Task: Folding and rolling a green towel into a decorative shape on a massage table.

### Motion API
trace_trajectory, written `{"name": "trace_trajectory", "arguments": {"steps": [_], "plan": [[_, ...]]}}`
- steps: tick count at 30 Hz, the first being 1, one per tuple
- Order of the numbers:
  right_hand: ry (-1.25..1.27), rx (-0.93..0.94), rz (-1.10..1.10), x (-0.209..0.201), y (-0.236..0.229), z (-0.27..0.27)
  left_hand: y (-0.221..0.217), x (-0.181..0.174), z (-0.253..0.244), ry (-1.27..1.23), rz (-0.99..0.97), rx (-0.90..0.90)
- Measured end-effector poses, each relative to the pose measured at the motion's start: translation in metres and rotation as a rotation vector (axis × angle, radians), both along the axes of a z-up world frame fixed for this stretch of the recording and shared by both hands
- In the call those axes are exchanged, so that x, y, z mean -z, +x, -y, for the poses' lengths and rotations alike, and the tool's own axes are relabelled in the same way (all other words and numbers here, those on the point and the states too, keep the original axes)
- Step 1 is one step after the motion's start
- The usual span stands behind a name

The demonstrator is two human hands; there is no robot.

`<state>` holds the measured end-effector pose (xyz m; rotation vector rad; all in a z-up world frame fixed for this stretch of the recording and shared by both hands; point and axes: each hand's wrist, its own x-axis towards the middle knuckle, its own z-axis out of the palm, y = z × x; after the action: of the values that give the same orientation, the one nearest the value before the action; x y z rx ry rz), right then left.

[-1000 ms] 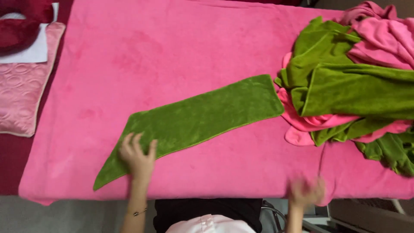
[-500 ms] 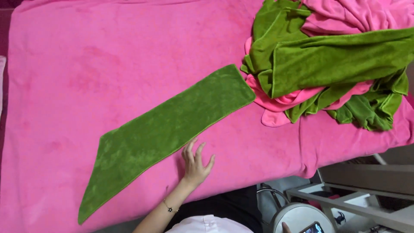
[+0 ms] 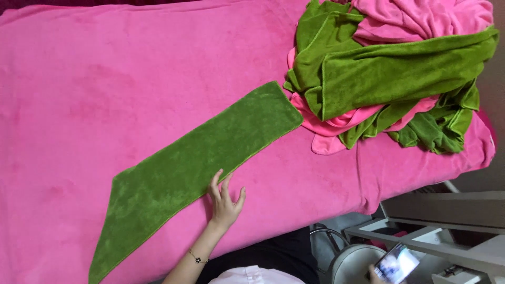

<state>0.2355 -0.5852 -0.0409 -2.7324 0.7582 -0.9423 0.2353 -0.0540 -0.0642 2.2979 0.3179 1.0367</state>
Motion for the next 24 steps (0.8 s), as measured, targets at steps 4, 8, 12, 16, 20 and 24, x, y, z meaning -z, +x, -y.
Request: {"name": "trace_trajectory", "arguments": {"steps": [4,8,12,16,20,24], "plan": [[-0.001,0.111,-0.004,-0.064,0.029,-0.024,-0.002,-0.012,0.008,-0.048,-0.099,0.074],[0.083,-0.063,0.138,-0.171,0.068,-0.072,-0.002,-0.003,0.008,-0.038,-0.106,0.079],[0.052,-0.154,0.078,-0.189,0.073,-0.095,-0.003,0.001,0.005,-0.014,-0.184,0.01],[0.164,-0.159,-0.007,-0.206,0.065,-0.127,-0.003,0.002,0.004,-0.036,-0.149,0.037],[0.146,-0.225,0.028,-0.206,0.061,-0.133,-0.003,0.002,0.004,-0.066,-0.148,0.048],[0.151,-0.245,0.025,-0.203,0.059,-0.131,-0.003,0.004,0.004,-0.069,-0.136,0.051]]}}
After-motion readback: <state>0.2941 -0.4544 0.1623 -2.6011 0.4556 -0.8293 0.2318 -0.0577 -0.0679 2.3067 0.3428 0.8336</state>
